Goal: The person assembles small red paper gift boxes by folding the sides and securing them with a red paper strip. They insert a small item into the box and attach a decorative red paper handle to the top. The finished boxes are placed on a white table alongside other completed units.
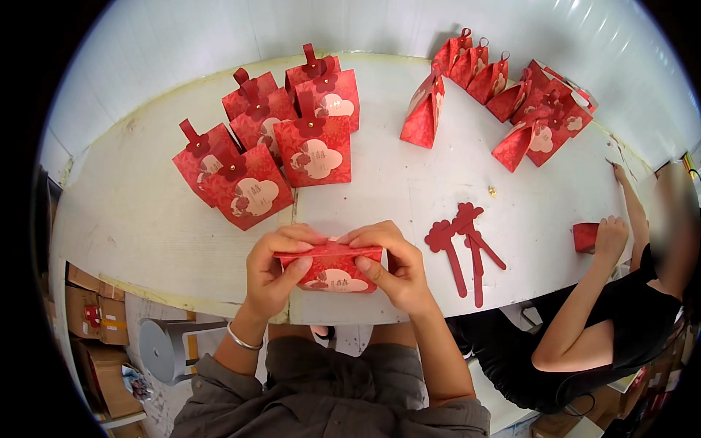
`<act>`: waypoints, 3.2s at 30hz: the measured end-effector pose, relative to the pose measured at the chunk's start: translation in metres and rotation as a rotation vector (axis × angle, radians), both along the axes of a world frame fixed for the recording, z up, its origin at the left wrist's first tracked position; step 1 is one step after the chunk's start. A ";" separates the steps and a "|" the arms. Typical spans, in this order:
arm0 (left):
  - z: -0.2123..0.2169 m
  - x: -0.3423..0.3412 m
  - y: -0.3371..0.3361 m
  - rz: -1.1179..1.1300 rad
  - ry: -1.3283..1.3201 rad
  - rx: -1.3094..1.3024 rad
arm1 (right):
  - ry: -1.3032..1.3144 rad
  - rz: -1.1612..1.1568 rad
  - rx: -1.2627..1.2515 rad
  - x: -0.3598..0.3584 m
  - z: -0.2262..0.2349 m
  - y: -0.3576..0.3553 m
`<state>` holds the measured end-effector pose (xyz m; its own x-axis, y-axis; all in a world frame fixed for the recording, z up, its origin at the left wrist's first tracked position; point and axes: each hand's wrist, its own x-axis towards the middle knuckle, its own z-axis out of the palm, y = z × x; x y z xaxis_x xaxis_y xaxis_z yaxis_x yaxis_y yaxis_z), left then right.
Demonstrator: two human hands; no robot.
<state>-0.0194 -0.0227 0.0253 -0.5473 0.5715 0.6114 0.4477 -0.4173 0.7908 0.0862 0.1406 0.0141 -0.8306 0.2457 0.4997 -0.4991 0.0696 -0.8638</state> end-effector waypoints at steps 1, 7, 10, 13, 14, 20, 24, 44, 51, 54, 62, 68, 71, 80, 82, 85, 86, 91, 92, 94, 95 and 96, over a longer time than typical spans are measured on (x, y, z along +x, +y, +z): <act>0.001 0.000 0.000 0.022 0.051 0.001 | -0.011 0.002 -0.006 0.000 0.000 0.001; 0.003 -0.007 -0.004 0.029 0.205 -0.064 | -0.014 -0.004 0.044 -0.004 0.019 0.000; 0.002 -0.006 0.002 0.072 0.192 -0.034 | -0.027 -0.035 0.257 -0.007 0.027 0.004; 0.003 -0.007 0.005 0.110 0.228 -0.006 | 0.057 -0.005 0.276 -0.014 0.027 0.008; 0.002 -0.008 0.005 0.120 0.242 -0.006 | 0.082 0.026 0.263 -0.015 0.026 0.009; 0.003 -0.014 0.006 0.058 0.274 0.002 | 0.153 0.151 0.200 -0.020 0.015 0.018; 0.004 -0.018 0.003 0.085 0.460 0.022 | 0.078 0.110 0.223 -0.013 0.028 0.007; 0.031 0.020 0.015 0.583 0.510 -0.270 | 0.223 -1.009 0.781 -0.002 0.012 -0.045; 0.003 0.018 0.003 -0.037 0.017 -0.150 | 0.003 -0.741 0.757 0.010 0.024 -0.087; 0.006 0.005 -0.002 -0.095 0.016 -0.239 | -0.125 -0.397 0.442 0.028 0.028 -0.069; 0.025 -0.029 0.001 -0.248 0.154 -0.326 | -0.227 -0.086 0.319 0.004 0.032 0.008; 0.005 0.000 -0.004 0.017 -0.001 -0.182 | -0.006 -0.291 0.166 0.008 0.006 -0.016; -0.003 0.010 0.003 0.110 -0.075 -0.095 | 0.064 -0.334 0.215 0.006 -0.005 -0.017; -0.015 0.018 0.004 0.189 -0.097 0.019 | -0.065 -0.106 -0.037 0.013 -0.018 -0.013; -0.015 0.018 0.004 0.163 -0.153 0.009 | -0.037 -0.103 0.095 0.009 -0.023 -0.005; -0.020 0.017 0.009 0.238 -0.090 0.081 | -0.067 -0.104 0.029 0.009 -0.019 -0.011; -0.020 0.018 0.009 0.240 -0.106 0.099 | -0.091 -0.107 -0.039 0.011 -0.016 -0.016; -0.026 0.017 0.007 0.221 -0.079 0.143 | -0.038 -0.105 -0.057 0.011 -0.016 -0.026; -0.027 0.018 0.008 0.252 -0.051 0.120 | -0.035 -0.088 -0.033 0.010 -0.019 -0.023; -0.027 0.020 0.011 0.311 0.007 0.074 | -0.093 -0.044 -0.028 0.012 -0.021 -0.018; -0.027 0.020 0.012 0.312 0.000 0.067 | -0.120 -0.021 -0.022 0.013 -0.021 -0.014; -0.026 0.020 0.012 0.313 -0.006 0.059 | -0.131 -0.011 -0.005 0.014 -0.019 -0.012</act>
